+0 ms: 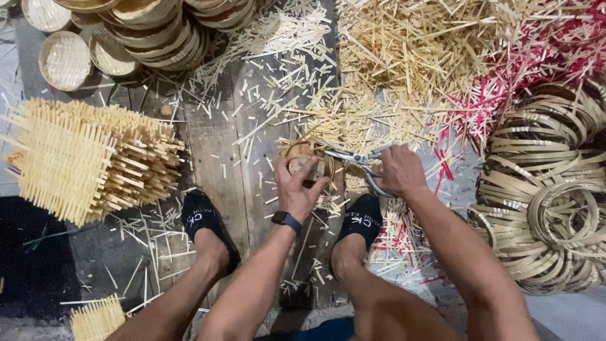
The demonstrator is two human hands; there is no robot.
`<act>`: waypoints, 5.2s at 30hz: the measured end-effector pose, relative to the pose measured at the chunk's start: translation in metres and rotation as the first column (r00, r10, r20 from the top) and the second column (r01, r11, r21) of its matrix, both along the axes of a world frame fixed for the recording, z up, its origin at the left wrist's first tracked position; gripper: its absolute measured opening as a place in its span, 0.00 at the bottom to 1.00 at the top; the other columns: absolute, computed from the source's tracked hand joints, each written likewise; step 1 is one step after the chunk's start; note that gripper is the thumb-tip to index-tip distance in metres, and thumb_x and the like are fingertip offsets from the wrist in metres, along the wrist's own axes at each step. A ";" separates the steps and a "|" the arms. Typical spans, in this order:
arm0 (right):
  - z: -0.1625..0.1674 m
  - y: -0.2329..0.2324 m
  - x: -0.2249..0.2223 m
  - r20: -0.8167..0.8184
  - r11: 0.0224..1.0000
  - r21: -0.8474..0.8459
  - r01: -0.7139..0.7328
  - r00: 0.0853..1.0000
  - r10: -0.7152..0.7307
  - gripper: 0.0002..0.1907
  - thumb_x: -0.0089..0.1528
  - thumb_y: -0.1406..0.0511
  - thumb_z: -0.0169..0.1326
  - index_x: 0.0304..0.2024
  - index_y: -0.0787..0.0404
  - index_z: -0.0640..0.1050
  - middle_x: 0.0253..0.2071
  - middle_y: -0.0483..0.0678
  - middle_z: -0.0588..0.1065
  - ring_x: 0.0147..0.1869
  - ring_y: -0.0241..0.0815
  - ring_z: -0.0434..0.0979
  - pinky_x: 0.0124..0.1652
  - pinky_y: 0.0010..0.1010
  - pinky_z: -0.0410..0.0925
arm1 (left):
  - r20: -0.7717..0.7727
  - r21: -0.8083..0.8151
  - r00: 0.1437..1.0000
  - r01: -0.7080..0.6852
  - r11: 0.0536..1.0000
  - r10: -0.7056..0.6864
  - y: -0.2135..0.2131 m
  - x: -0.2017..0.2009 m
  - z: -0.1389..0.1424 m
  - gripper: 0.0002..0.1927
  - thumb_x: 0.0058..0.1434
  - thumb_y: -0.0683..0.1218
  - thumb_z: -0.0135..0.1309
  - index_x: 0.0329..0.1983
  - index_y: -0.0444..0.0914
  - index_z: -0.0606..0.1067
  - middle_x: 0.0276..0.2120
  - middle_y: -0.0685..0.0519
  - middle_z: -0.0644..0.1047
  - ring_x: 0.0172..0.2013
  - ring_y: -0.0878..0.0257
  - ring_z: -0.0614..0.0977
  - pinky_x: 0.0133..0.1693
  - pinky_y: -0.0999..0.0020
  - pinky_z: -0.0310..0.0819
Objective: The person sits on the floor and repeatedly assembles small round bamboo baskets. They place a woven bamboo mat over a circular frame, press it down, and trim the excess with shears. The finished baskets are stacked nearby.
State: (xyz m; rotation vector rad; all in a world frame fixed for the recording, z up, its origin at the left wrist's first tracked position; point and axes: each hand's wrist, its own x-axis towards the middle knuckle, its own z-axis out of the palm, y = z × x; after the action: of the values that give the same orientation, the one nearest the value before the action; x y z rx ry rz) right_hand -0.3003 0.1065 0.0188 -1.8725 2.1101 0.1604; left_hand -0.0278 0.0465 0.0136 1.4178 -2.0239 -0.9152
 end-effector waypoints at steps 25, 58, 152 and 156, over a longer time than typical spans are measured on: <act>-0.021 0.003 -0.004 -0.010 0.990 -0.140 -0.033 0.999 0.032 0.21 0.58 0.52 0.59 0.39 0.64 0.79 0.37 0.57 0.76 0.45 0.55 0.77 0.42 0.45 0.73 | -0.102 0.125 0.995 0.002 0.992 0.011 0.001 0.000 0.008 0.45 0.50 0.48 0.66 0.70 0.35 0.60 0.66 0.37 0.66 0.65 0.39 0.69 0.64 0.50 0.64; -0.016 0.000 -0.011 0.031 1.000 0.002 0.014 0.999 -0.014 0.17 0.59 0.54 0.58 0.40 0.60 0.79 0.39 0.55 0.75 0.46 0.56 0.75 0.45 0.46 0.70 | 0.103 0.139 0.975 0.183 0.973 -0.198 -0.014 -0.003 0.030 0.31 0.39 0.43 0.70 0.50 0.53 0.81 0.60 0.35 0.62 0.59 0.32 0.61 0.57 0.42 0.62; 0.004 0.041 0.101 0.816 0.744 0.510 0.432 -0.517 -0.259 0.22 0.58 0.60 0.57 0.53 0.61 0.74 0.39 0.45 0.77 0.43 0.39 0.78 0.44 0.31 0.74 | -0.057 0.610 0.835 -0.405 0.681 0.547 -0.081 0.080 -0.069 0.28 0.67 0.63 0.55 0.47 0.32 0.80 0.35 0.45 0.82 0.38 0.60 0.80 0.43 0.62 0.74; 0.009 0.053 0.112 0.808 0.676 0.578 0.457 -0.439 -0.393 0.21 0.58 0.60 0.57 0.50 0.65 0.76 0.38 0.49 0.79 0.40 0.43 0.78 0.38 0.36 0.73 | -0.146 0.634 0.878 -0.271 0.724 0.457 -0.088 0.086 -0.063 0.22 0.63 0.55 0.60 0.52 0.35 0.79 0.42 0.49 0.84 0.42 0.62 0.83 0.46 0.66 0.77</act>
State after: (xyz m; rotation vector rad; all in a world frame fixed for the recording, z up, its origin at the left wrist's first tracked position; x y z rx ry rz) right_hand -0.1886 0.1596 0.0275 -0.2169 1.2230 -1.2260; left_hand 0.0583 -0.0419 -0.0494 1.7877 -1.1904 -1.5545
